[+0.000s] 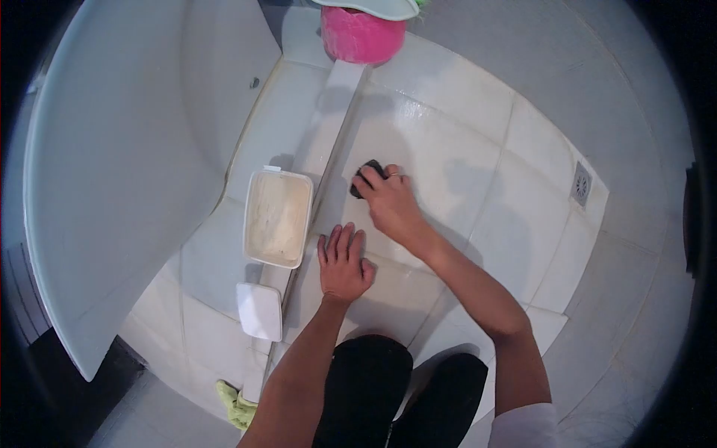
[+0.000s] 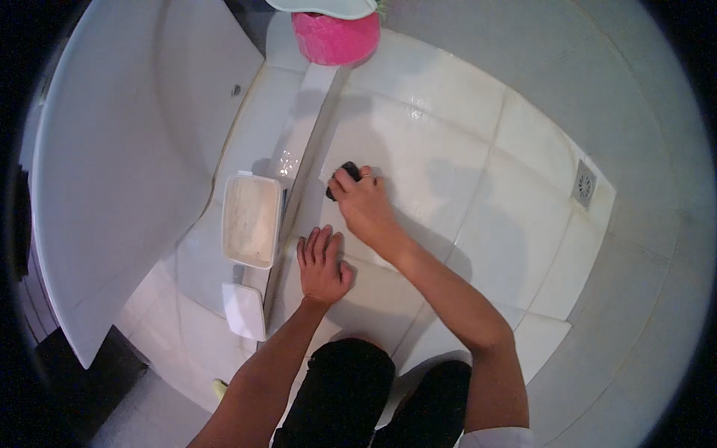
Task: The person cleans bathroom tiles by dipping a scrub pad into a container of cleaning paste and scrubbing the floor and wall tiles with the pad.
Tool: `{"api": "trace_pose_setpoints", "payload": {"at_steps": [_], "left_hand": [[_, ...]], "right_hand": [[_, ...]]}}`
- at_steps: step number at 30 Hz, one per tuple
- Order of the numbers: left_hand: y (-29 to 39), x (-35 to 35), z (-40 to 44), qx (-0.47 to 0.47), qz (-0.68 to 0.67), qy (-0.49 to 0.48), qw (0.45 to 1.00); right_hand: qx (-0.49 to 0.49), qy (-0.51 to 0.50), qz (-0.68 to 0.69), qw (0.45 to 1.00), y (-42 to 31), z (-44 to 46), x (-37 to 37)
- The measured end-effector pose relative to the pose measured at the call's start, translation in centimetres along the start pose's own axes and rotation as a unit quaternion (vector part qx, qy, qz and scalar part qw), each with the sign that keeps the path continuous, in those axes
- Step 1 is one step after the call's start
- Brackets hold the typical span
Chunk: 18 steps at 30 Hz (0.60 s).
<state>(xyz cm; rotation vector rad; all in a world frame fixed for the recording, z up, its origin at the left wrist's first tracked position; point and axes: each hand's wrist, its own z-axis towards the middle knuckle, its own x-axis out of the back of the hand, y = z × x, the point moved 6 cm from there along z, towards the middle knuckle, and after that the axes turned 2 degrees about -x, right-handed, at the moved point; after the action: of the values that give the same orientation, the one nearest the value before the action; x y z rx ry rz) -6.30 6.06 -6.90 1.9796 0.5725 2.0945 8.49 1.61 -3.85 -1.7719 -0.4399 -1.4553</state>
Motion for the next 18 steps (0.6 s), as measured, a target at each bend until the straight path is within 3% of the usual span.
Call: {"api": "trace_pose_setpoints", "payload": {"at_steps": [1, 4, 5, 6, 7, 8, 10, 14, 15, 16, 17, 18], "left_hand": [[-0.1, 0.0, -0.2, -0.002, -0.002, 0.004, 1.000], [-0.1, 0.0, -0.1, -0.007, -0.005, 0.008, 1.000], [0.0, -0.1, 0.0, -0.009, -0.001, 0.008, 1.000], [0.1, -0.1, 0.1, -0.009, 0.003, 0.018, 1.000], [0.0, 0.1, -0.1, -0.005, 0.009, 0.026, 1.000], [-0.1, 0.2, -0.2, 0.001, 0.016, 0.021, 1.000], [-0.1, 0.2, 0.1, 0.004, 0.000, 0.009, 1.000], [-0.5, -0.3, 0.0, 0.004, -0.009, 0.016, 1.000], [-0.8, -0.7, -0.4, 0.009, -0.009, 0.019, 1.000], [-1.0, -1.7, -0.9, 0.016, 0.017, -0.030, 0.999], [-1.3, -2.6, -1.5, 0.024, 0.042, -0.081, 0.996], [-1.2, -2.6, -1.1, 0.052, -0.035, -0.157, 0.986]], "right_hand": [[-0.005, 0.004, 0.005, 1.000, 0.3, 0.0, -0.1], [-0.140, 0.188, 0.298, 0.925, 4.4, 3.3, 1.3], [-0.140, 0.191, 0.301, 0.924, 4.1, 5.2, 1.7], [-0.233, 0.146, 0.499, 0.822, 4.4, 6.8, 1.1], [-0.313, 0.086, 0.669, 0.669, 3.7, 7.2, -0.3], [-0.313, 0.079, 0.675, 0.664, 2.5, 6.9, 0.0], [-0.170, 0.256, 0.405, 0.861, -0.2, 5.8, 4.4], [-0.111, 0.240, 0.445, 0.856, -2.8, 5.1, 8.1], [-0.009, 0.212, 0.363, 0.907, -5.1, 5.1, 9.8], [0.093, 0.180, 0.276, 0.940, -7.3, 4.7, 10.4], [0.097, 0.176, 0.279, 0.939, -8.5, 4.4, 10.3], [0.158, 0.116, 0.181, 0.964, -11.1, 4.1, 9.4]]}}
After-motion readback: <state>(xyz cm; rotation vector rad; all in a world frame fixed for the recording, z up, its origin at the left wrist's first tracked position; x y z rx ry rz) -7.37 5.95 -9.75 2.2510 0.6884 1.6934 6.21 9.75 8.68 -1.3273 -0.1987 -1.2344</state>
